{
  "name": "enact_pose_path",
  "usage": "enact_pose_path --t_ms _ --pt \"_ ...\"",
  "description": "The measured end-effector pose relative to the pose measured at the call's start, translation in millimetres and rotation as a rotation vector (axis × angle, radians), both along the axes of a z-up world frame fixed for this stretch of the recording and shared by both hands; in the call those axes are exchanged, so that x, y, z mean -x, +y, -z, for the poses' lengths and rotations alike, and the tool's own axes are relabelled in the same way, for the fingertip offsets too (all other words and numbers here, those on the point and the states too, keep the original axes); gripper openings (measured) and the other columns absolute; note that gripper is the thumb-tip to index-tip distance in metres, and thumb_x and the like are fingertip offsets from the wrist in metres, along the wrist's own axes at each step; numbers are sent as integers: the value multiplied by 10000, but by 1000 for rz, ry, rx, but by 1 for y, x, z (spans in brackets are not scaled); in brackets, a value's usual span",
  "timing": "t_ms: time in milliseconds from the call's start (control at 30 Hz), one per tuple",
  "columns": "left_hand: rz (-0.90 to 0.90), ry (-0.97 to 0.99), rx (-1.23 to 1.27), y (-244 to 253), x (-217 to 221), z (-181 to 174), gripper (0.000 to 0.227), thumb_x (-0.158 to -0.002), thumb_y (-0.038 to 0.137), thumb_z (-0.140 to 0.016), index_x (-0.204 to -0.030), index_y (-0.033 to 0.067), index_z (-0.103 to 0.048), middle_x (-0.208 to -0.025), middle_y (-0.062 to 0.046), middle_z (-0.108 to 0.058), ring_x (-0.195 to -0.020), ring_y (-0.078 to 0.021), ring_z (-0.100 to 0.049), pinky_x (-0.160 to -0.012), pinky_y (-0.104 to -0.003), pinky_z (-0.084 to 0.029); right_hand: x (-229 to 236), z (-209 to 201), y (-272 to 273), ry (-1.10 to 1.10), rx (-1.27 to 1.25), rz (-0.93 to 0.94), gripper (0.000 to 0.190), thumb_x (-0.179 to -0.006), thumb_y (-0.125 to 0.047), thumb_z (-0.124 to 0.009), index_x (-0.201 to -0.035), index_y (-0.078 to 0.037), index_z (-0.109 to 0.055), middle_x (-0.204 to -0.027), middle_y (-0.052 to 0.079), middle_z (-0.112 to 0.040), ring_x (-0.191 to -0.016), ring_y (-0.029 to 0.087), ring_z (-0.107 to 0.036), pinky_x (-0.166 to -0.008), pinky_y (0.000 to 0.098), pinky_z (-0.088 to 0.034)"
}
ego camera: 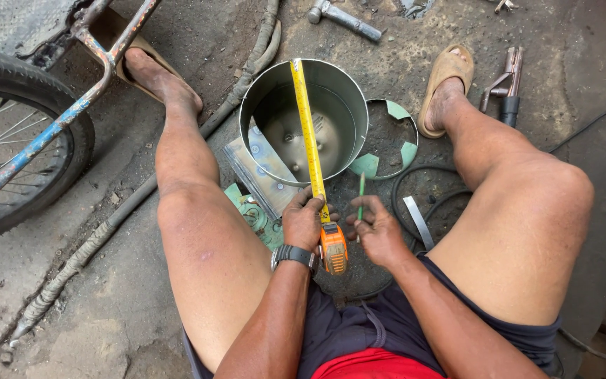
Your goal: The person measures the height and circumference of a green metal cylinder using a tape measure and marks the measurements with a pencil. They then use a metal ruler to draw a straight line on the cylinder's surface.
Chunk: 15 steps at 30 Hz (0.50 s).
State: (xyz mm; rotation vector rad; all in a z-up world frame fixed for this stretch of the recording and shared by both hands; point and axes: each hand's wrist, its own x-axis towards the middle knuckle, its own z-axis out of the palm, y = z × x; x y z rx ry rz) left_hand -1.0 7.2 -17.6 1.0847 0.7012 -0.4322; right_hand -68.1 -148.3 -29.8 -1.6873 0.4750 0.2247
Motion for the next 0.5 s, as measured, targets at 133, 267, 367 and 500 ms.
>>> enact_pose_path --t_ms 133,267,367,500 --pt "-6 4 -10 2 1 -19 530 -934 76 -661 -1437 -61 -566 -898 -317 -697 -767 -304 -754 -706 -415 -687 -7 -65 22 121 103 -165 797 -965 152 -503 -1637 -191 -247 -1169 382 -694 -981 450 -748 -702 413 -619" --pt "38 -14 -49 2 -1 -30 506 -936 78 -673 -1419 -56 -598 -957 -341 -712 -804 -335 -763 -717 -449 -680 -11 -47 26 142 170 -345 747 -949 66 -532 -1612 -230 -352 -1215 318 -717 -1178 495 -684 -989 600 -565" --pt "78 -21 -105 2 0 -35 490 -933 93 -687 -1402 -35 -628 -999 -348 -730 -845 -367 -775 -746 -473 -668 -14 -34 28 90 194 -354 716 -937 41 -531 -1579 -270 -461 -1174 265 -754 -1172 456 -701 -1007 601 -548" --pt "32 -2 -76 2 1 -37 497 -923 84 -697 -1396 -55 -627 -1049 -351 -720 -887 -338 -773 -775 -457 -659 -18 -38 26 34 124 -332 704 -949 73 -545 -1577 -241 -498 -1194 321 -727 -1159 483 -696 -1008 624 -539"
